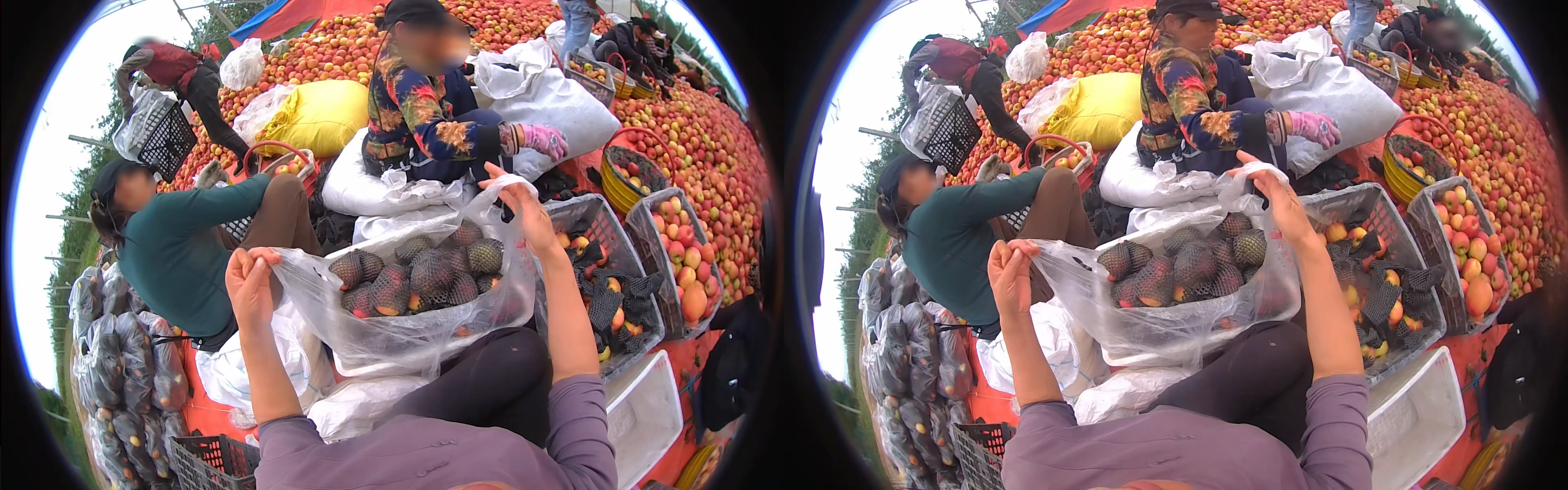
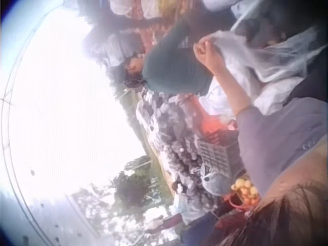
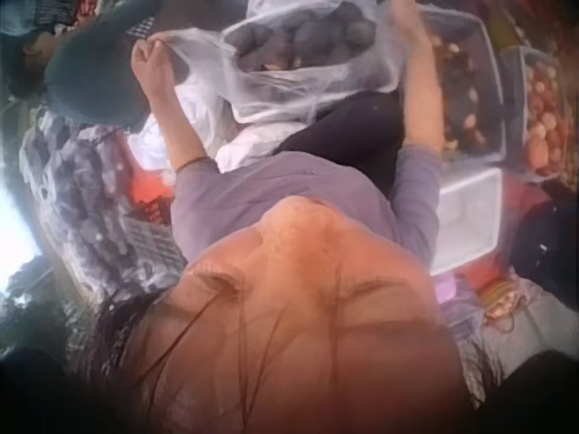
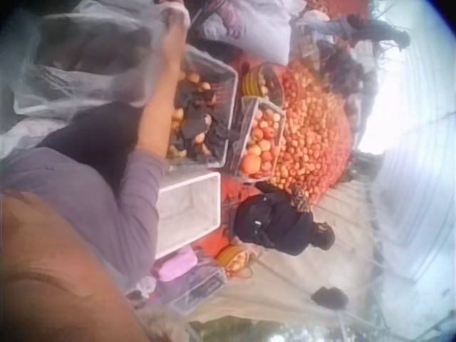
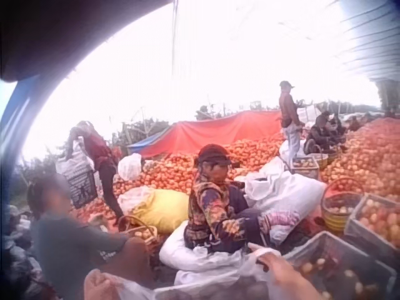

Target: The person repeatedly picks apples from a large pile, places each apple into a black foam net, and drops the netted apple into a white crate. The person continues this process throughout the clip, filling the crate with individually netted apples.

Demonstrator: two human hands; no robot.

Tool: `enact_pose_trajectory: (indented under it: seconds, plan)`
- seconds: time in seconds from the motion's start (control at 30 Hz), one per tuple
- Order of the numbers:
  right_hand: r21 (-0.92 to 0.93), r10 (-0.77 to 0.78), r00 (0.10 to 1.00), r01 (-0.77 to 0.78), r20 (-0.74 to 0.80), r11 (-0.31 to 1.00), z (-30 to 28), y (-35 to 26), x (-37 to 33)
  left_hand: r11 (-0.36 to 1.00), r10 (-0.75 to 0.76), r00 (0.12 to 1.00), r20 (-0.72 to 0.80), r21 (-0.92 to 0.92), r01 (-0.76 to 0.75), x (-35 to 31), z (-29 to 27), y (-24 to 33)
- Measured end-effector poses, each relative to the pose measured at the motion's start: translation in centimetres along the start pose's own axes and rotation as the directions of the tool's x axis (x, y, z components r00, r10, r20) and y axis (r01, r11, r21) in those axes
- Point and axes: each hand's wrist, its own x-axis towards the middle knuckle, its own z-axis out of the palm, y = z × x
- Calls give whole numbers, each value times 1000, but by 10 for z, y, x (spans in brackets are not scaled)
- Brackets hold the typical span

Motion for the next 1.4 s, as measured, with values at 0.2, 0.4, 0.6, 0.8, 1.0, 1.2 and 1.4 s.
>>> enact_pose_trajectory:
  seconds: [0.2,0.4,0.6,0.8,1.0,1.2,1.4]
  plan:
    - [238,37,948,-117,316,964,-4,-6,0,454,425,871,-246,890,30,-17,-44,-38]
    - [-529,147,933,53,329,847,5,17,-5,759,-287,832,-475,417,501,-57,-89,-107]
    - [-333,322,930,-252,175,909,23,68,2,369,-411,912,-15,912,181,30,-69,-155]
    - [-834,-24,998,62,58,548,21,64,4,385,-617,775,137,911,146,17,-45,-176]
    - [-904,426,891,-41,160,425,17,156,1,99,-662,696,277,953,-285,4,-40,-217]
    - [-321,293,941,-334,-168,886,-4,94,-5,832,-372,907,-200,361,421,-5,-49,-201]
    - [504,542,694,-291,-474,813,5,137,-31,857,-483,580,-656,-219,466,-4,-65,-236]
